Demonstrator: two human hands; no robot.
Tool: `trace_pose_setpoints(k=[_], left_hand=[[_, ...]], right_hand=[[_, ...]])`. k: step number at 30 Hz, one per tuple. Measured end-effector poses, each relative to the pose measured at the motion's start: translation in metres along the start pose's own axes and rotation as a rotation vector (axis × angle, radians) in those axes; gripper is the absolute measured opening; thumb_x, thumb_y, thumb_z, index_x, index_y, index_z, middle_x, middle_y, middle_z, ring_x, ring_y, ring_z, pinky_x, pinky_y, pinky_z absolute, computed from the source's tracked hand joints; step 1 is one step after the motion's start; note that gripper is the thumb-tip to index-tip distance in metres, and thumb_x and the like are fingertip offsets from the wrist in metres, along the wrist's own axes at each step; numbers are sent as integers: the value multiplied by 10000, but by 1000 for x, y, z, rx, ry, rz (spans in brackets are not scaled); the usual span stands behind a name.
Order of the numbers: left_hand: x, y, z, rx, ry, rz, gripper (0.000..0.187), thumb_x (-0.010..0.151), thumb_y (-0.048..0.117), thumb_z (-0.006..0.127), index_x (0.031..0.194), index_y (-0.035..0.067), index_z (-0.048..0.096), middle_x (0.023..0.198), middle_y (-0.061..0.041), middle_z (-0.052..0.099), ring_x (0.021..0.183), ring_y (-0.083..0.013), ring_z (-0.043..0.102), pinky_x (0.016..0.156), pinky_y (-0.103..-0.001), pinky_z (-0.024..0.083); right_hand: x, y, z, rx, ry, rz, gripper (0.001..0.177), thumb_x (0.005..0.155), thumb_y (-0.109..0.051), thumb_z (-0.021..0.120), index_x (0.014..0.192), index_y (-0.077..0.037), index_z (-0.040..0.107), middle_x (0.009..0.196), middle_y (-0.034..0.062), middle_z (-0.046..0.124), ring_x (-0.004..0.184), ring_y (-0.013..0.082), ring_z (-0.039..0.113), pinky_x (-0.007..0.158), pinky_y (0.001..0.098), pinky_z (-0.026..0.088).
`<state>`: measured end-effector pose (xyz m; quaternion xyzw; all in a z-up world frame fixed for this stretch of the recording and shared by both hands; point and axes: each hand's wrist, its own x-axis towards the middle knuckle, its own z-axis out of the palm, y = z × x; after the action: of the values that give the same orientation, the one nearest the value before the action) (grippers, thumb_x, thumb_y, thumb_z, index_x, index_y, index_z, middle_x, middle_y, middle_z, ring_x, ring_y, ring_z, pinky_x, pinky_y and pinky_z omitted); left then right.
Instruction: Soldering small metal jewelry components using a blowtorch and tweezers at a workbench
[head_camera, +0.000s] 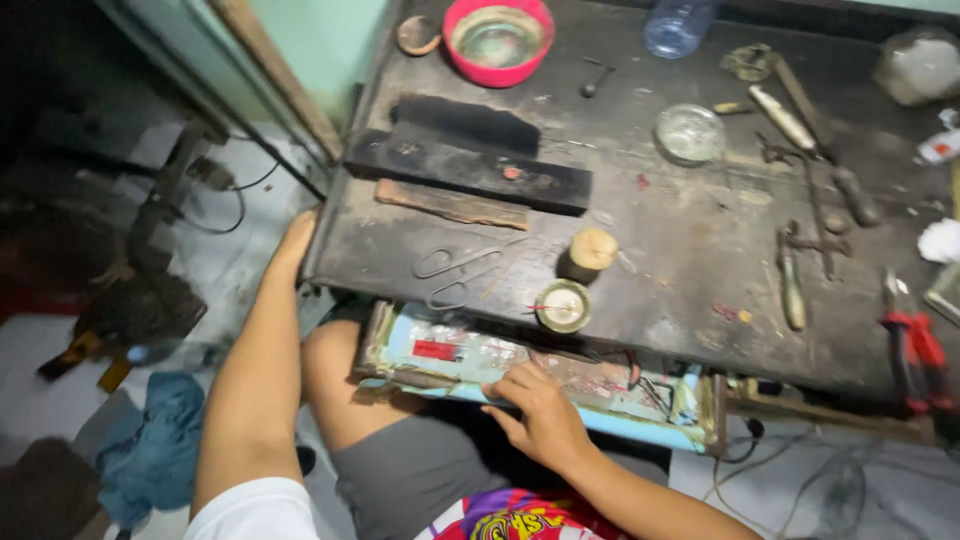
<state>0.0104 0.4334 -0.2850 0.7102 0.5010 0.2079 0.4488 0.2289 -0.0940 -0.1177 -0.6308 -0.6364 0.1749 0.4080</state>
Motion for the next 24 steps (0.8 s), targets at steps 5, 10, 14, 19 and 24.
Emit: trace_pose_setpoints(k=[5,10,14,19,24], left_hand=[[11,4,4,325,63,146,424,1014,403,579,924,41,780,870,-143,744,849,-193,598,767,-427,437],[-94,134,-33,-133,529,92,197,1130,295,639,972,199,707,715,47,611,477,-74,504,360,-283,315],[-188,190,-42,-387,591,242,155,1193,172,531,1090,87,611,788,-74,552,469,-134,455,361,-292,308],[-308,240,5,-494,632,327,127,1207,125,434,1089,81,412,931,-119,532,468,-164,401,357,-281,279],[-370,245,81,-828,381,197,156,1143,160,491,1007,118,427,875,-80,538,566,-190,528,535,-286,457]], right_hand=[[-6,-1,0,-10,20,-16,144,949,-180,746,982,-59,675,850,82,573,827,304,575,753,398,471],[-8,2,3,-18,38,-41,165,930,-172,770,1019,-47,711,843,90,576,830,313,568,742,410,479],[-8,3,2,-1,29,-27,163,938,-173,758,1020,-42,708,855,92,585,850,309,567,750,406,477],[-6,-6,0,89,105,-13,335,942,-322,747,1182,-92,708,1087,96,669,1030,308,648,914,419,509],[15,-54,8,411,113,-25,490,972,-295,705,1357,-37,547,1362,171,619,1269,313,615,1118,402,454]])
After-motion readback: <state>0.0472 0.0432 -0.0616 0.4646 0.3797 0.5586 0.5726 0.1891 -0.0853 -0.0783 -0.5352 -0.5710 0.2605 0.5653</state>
